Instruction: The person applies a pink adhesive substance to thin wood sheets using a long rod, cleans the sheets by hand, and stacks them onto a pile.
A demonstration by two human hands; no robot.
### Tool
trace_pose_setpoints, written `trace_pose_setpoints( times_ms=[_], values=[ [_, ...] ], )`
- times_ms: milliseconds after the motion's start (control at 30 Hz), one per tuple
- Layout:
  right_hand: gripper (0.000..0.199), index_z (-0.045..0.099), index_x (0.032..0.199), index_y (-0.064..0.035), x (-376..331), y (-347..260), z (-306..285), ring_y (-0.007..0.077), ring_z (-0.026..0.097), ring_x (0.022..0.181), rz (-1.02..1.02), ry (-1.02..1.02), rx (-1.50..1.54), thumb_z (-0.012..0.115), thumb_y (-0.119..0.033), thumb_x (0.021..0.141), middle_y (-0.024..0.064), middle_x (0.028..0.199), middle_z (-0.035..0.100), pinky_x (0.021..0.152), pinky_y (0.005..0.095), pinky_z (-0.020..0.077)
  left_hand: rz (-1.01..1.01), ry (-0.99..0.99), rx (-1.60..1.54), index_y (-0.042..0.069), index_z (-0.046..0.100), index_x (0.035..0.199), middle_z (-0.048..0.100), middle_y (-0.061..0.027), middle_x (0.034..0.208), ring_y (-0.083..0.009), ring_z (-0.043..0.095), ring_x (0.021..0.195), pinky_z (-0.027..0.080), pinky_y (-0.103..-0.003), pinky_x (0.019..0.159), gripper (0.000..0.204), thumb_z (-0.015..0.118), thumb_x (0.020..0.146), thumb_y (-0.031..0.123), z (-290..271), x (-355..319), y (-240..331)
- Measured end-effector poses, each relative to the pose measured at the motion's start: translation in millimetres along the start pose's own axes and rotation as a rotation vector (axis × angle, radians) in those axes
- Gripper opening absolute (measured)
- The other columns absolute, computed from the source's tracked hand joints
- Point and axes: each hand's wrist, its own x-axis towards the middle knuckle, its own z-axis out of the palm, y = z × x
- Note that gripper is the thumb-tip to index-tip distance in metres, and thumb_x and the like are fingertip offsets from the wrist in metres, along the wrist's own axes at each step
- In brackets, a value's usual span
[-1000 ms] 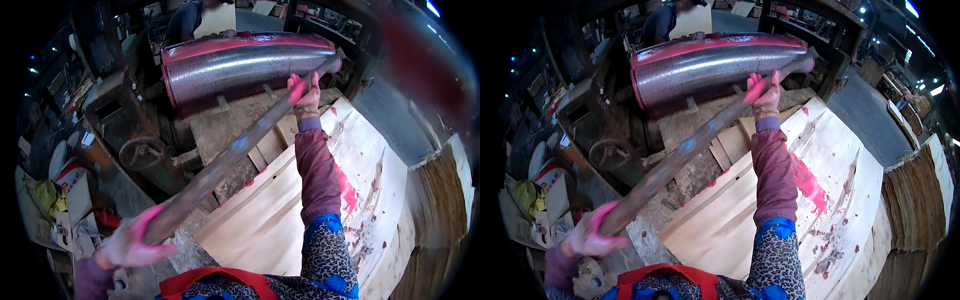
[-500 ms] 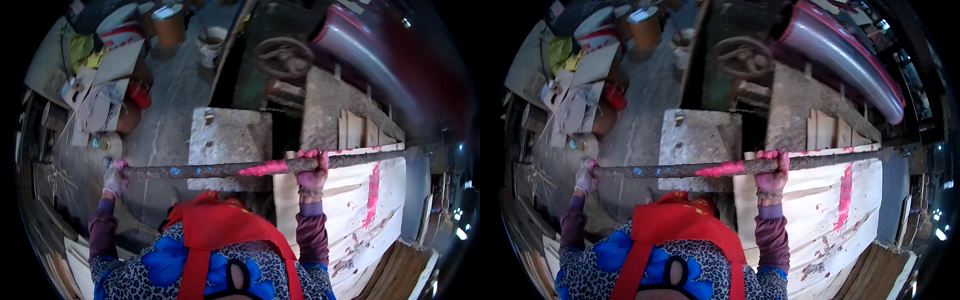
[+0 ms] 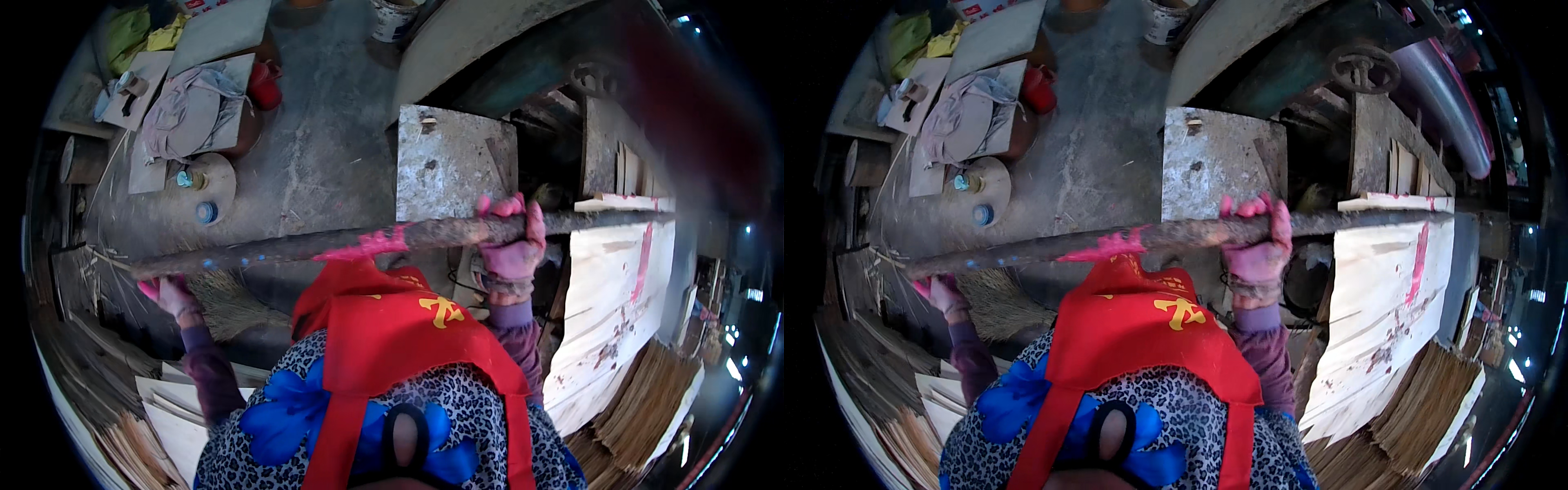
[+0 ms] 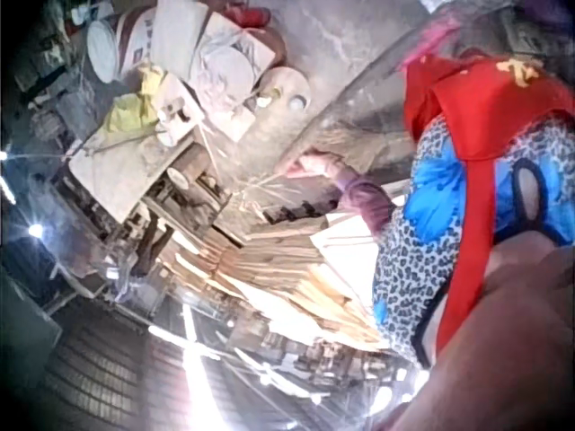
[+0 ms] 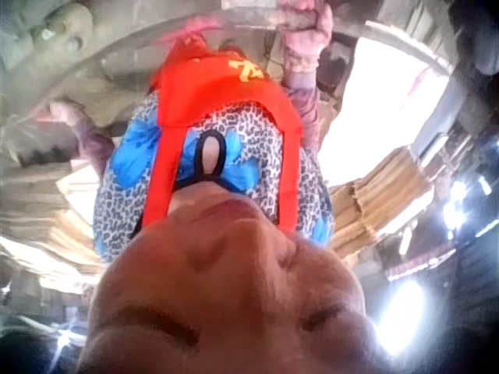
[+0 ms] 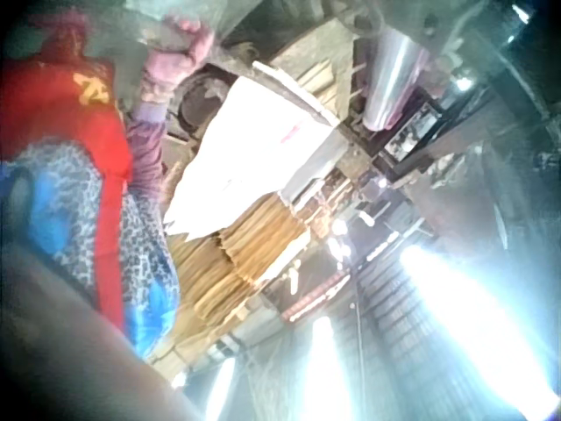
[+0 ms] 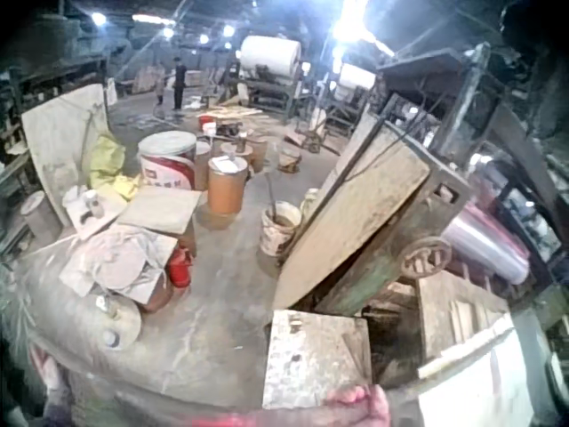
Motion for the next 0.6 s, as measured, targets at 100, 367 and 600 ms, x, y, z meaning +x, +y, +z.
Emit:
trace_pose_setpoints(
  times_ms=[100,367,600],
  values=[
    [0.023,0.052,0.098,-0.0051,-5,49,36,0.0161,0.055,0.075,0.054,-0.068,0.003,0.053,-0.024,0.084,0.0005,0.077,0.056,0.092,0.0482,0.0376,-0.533,-0.104,-0.619,0.0,0.032,0.132,0.045,-0.0199,0.123,-0.0301,0.043,0.112,0.037,-0.04,0.095,0.067,0.034,0.088,0.051,11,-11,53],
    [0.041,0.049,0.118,-0.0034,-27,172,79,0.0284,0.042,0.118,0.539,-0.38,0.142,0.051,-0.027,0.085,0.0116,0.12,0.049,0.1,0.0502,0.0304,-0.265,0.249,-0.273,0.001,0.056,0.101,0.057,-0.0128,0.1,-0.0245,0.053,0.093,0.041,-0.038,0.084,0.047,0.054,0.079,0.043,-66,119,104],
    [0.037,0.042,0.124,-0.009,-22,276,164,0.0285,0.042,0.118,0.985,-0.608,0.322,0.045,-0.021,0.09,0.0128,0.124,0.045,0.102,0.048,0.0295,0.161,0.25,-0.31,-0.001,0.057,0.095,0.058,-0.0119,0.093,-0.0244,0.053,0.092,0.038,-0.04,0.089,0.037,0.061,0.077,0.03,-111,257,263]
  ],
)
